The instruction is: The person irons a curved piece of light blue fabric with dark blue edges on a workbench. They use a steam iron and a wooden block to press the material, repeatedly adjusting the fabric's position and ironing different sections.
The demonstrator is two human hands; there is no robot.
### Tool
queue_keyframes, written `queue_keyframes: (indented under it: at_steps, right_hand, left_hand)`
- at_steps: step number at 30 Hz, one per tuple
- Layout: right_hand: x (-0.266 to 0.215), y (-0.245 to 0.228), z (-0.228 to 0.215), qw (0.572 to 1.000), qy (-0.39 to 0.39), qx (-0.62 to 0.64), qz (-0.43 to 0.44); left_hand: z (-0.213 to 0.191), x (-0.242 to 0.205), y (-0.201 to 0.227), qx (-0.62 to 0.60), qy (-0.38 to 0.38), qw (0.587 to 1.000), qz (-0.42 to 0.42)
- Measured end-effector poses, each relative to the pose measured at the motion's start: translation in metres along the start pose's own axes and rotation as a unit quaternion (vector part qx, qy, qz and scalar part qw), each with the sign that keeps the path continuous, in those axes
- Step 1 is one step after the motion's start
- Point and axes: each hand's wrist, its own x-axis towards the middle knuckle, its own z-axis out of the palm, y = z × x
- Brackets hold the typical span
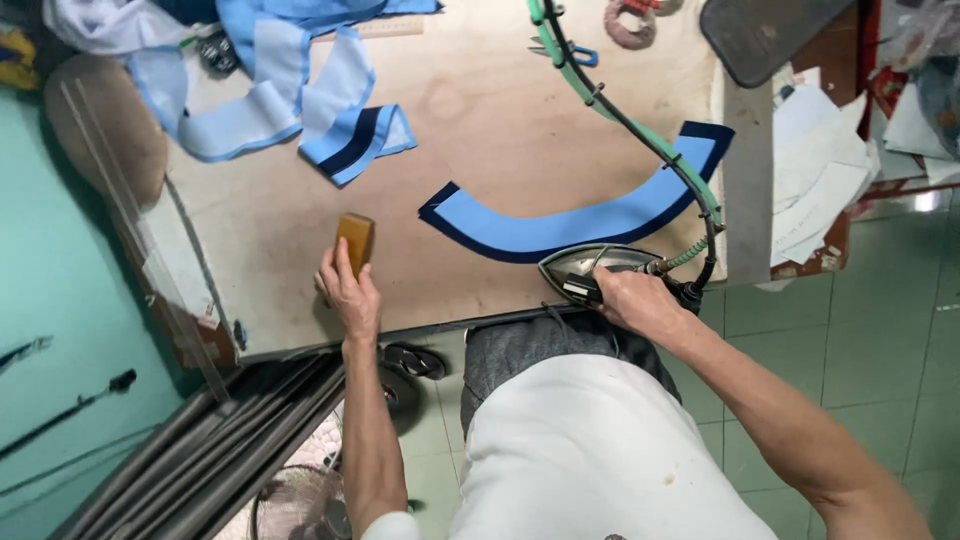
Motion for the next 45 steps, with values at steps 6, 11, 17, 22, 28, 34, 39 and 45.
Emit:
queue_keyframes:
  at_steps: [6, 11, 17, 22, 28, 34, 39, 45]
  right_hand:
    - [-0.006, 0.008, 0.002, 1.0, -0.009, 0.005, 0.003]
    - [-0.01, 0.024, 0.009, 1.0, -0.01, -0.003, -0.007]
    - [-0.034, 0.045, -0.007, 0.998, -0.054, -0.025, 0.007]
    - [-0.046, 0.05, -0.063, 0.989, -0.116, 0.051, 0.07]
    - [-0.041, 0.025, -0.116, 0.996, -0.077, 0.016, 0.035]
    - [0.038, -0.039, -0.096, 0.998, 0.008, 0.025, -0.06]
    - [0.106, -0.103, -0.068, 0.992, 0.055, -0.051, -0.106]
    - [0.137, -0.158, -0.063, 0.982, 0.103, -0.069, -0.14]
  left_hand:
    - [0.016, 0.044, 0.154, -0.22, -0.056, 0.973, 0.03]
    - [0.089, 0.035, 0.189, -0.124, -0.051, 0.925, 0.356]
    - [0.144, 0.0, 0.161, -0.119, -0.065, 0.894, 0.427]
    - [0.128, -0.012, 0.145, -0.099, -0.116, 0.893, 0.423]
    - [0.089, -0.043, 0.081, -0.063, -0.212, 0.904, 0.366]
    - [0.042, -0.07, 0.022, 0.031, -0.128, 0.973, 0.187]
    - [0.022, -0.08, 0.001, 0.072, -0.03, 0.992, 0.095]
    - [0.022, -0.08, -0.002, 0.074, -0.001, 0.995, 0.064]
